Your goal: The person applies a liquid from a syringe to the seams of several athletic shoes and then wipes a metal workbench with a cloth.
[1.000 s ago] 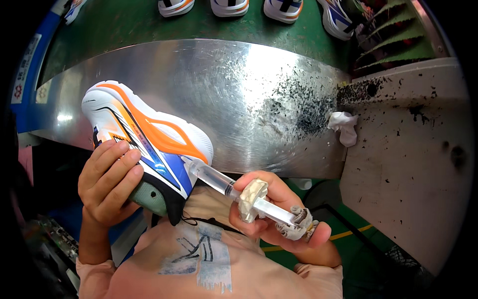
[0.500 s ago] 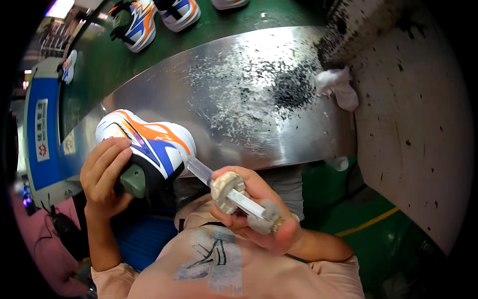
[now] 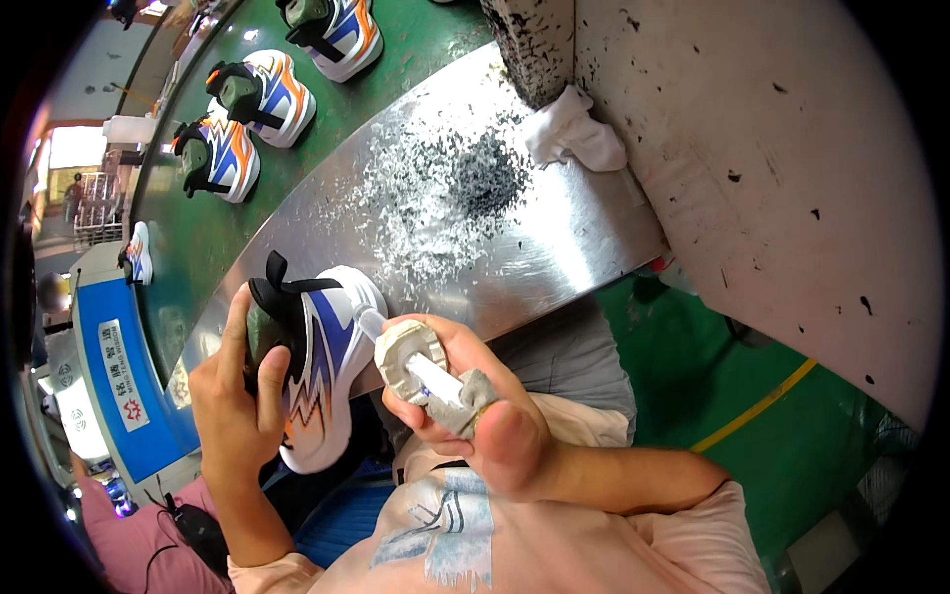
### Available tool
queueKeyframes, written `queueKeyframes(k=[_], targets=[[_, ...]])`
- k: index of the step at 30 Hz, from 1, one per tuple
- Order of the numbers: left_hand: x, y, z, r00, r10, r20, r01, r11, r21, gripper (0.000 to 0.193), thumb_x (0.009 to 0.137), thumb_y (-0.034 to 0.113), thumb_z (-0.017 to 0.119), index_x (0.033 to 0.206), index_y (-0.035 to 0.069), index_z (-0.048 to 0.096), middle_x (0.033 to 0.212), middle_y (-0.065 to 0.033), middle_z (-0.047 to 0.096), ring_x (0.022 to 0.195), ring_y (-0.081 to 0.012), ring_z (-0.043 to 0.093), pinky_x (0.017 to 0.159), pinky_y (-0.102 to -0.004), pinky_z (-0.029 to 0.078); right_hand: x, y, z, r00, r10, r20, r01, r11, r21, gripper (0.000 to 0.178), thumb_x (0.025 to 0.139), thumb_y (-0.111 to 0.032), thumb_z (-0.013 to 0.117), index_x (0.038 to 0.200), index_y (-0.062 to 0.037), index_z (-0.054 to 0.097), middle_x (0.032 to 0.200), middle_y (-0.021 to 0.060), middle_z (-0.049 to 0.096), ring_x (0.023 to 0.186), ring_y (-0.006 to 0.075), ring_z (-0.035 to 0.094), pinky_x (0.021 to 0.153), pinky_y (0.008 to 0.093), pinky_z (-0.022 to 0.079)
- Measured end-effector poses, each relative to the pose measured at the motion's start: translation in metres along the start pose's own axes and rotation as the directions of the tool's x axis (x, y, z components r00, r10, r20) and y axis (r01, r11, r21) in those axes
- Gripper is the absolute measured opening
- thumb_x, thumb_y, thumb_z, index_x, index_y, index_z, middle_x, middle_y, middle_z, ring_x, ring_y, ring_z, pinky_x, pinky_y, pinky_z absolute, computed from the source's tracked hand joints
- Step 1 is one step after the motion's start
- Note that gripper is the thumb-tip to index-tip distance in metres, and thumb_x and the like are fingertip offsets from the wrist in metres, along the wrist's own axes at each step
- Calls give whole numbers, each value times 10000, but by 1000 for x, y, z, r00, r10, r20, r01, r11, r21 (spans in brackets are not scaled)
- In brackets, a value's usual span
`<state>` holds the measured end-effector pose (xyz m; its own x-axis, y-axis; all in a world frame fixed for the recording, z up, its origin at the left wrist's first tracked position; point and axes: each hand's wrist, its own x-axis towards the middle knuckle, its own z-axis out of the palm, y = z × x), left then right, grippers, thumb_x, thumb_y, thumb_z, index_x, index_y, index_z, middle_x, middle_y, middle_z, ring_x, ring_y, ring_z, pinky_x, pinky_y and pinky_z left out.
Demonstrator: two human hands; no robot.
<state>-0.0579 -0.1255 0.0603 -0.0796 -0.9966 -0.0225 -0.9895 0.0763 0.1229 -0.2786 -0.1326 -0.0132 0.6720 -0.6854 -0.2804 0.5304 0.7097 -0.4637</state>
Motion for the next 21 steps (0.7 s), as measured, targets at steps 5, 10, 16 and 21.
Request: queueKeyframes(k=[5,10,16,21], targets=[[9,16,3,988,-152,-33,152,988,-15,473,886,165,576,1263,-99,467,658,-200,603,547,-342,602,504,-403,436,-4,8,16,995,-82,-53,85,995,46,1239,598,-842,583,1398,30,216,908,83,495,665,40,333,567,164,302],[17,24,-2,953,-303,-10,303,953,18,437,921,216,520,1177,-138,518,552,-231,556,507,-388,582,496,-448,428,-9,24,23,990,-129,58,125,989,74,1164,667,-714,676,1419,27,186,1018,59,436,854,94,402,776,230,345],[22,19,1,952,-300,-55,296,952,-71,417,918,212,522,1131,-145,541,588,-263,563,559,-410,594,531,-468,438,-14,46,24,954,-235,186,256,962,-95,1130,709,-619,723,1431,16,130,1022,54,422,851,90,399,740,213,359],[15,12,-5,948,-303,-98,292,950,-109,392,912,210,531,1091,-137,560,609,-268,571,592,-424,596,554,-479,446,-24,56,35,968,-162,190,195,966,-172,1144,689,-590,753,1434,12,127,1051,60,420,870,99,415,762,232,381]])
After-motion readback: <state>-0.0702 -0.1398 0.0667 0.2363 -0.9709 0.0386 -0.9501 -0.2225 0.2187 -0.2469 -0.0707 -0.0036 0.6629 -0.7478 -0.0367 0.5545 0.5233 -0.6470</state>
